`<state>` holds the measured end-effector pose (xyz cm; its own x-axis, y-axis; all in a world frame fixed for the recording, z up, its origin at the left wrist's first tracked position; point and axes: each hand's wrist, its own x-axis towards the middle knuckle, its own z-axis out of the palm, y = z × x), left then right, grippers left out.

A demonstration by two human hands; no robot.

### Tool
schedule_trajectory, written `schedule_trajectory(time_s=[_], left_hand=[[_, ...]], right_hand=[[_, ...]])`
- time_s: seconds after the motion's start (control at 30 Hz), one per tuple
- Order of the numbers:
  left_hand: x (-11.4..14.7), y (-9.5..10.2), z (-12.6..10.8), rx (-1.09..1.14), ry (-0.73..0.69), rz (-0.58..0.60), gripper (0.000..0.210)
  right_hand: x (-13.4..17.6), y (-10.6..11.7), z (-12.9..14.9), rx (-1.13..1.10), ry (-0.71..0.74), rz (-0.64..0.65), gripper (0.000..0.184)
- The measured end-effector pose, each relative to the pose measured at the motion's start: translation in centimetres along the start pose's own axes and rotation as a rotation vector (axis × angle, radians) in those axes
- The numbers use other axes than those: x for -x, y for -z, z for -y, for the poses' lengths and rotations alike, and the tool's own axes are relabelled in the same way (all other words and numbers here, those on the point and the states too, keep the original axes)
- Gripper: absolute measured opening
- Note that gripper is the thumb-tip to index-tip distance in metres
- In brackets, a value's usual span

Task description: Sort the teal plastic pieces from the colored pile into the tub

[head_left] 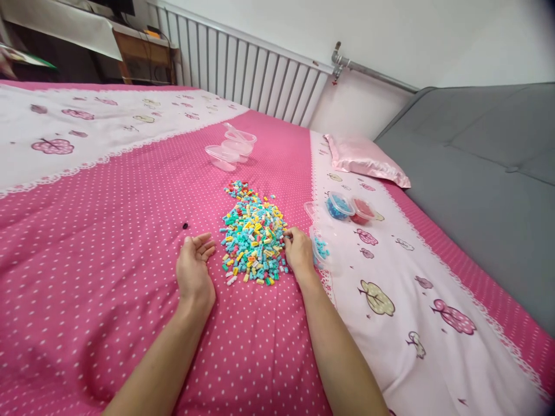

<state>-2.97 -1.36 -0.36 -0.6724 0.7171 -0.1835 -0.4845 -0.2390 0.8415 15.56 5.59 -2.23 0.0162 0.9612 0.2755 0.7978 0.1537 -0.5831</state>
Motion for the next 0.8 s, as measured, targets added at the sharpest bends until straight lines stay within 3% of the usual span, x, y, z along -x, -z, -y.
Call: schedule_trajectory(time_s=[0.13, 0.23, 0.3, 0.4, 0.5, 0.57, 0.63, 0.7, 0.8], left_hand=[[-0.1, 0.0, -0.1, -0.002, -0.003, -0.003, 0.031], [-0.2, 0.0, -0.1, 0.001, 0.003, -0.002, 0.031], [-0.1, -0.1, -0.3, 0.01, 0.015, -0.005, 0.031], [-0.1, -0.1, -0.5, 0.02, 0.038, -0.015, 0.032], [0.0, -0.1, -0.6, 0.021, 0.04, -0.011, 0.032], [-0.1, -0.1, -0.6, 0.023, 0.04, -0.005, 0.032], [-0.2, 0.0, -0.5, 0.026, 0.043, 0.001, 0.031], [-0.2, 0.1, -0.5, 0.026, 0.043, 0.005, 0.031], [-0.2, 0.1, -0.5, 0.025, 0.044, 0.0, 0.031]], right_hand=[[0.0, 0.1, 0.2, -0.196, -0.059, -0.072, 0.013], [-0.2, 0.2, 0.7, -0.657, -0.201, -0.184, 0.009], [-0.4, 0.7, 1.3, -1.052, -0.349, -0.193, 0.007], [-0.5, 2.2, 2.4, -1.536, -0.582, -0.037, 0.011], [-0.3, 3.7, 3.0, -1.789, -0.68, 0.157, 0.012], [-0.2, 4.0, 3.0, -1.816, -0.659, 0.199, 0.012], [-0.2, 3.5, 2.7, -1.703, -0.609, 0.139, 0.01], [-0.1, 2.5, 2.1, -1.454, -0.519, 0.041, 0.006], [-0.1, 0.9, 1.1, -0.949, -0.312, -0.057, 0.019]])
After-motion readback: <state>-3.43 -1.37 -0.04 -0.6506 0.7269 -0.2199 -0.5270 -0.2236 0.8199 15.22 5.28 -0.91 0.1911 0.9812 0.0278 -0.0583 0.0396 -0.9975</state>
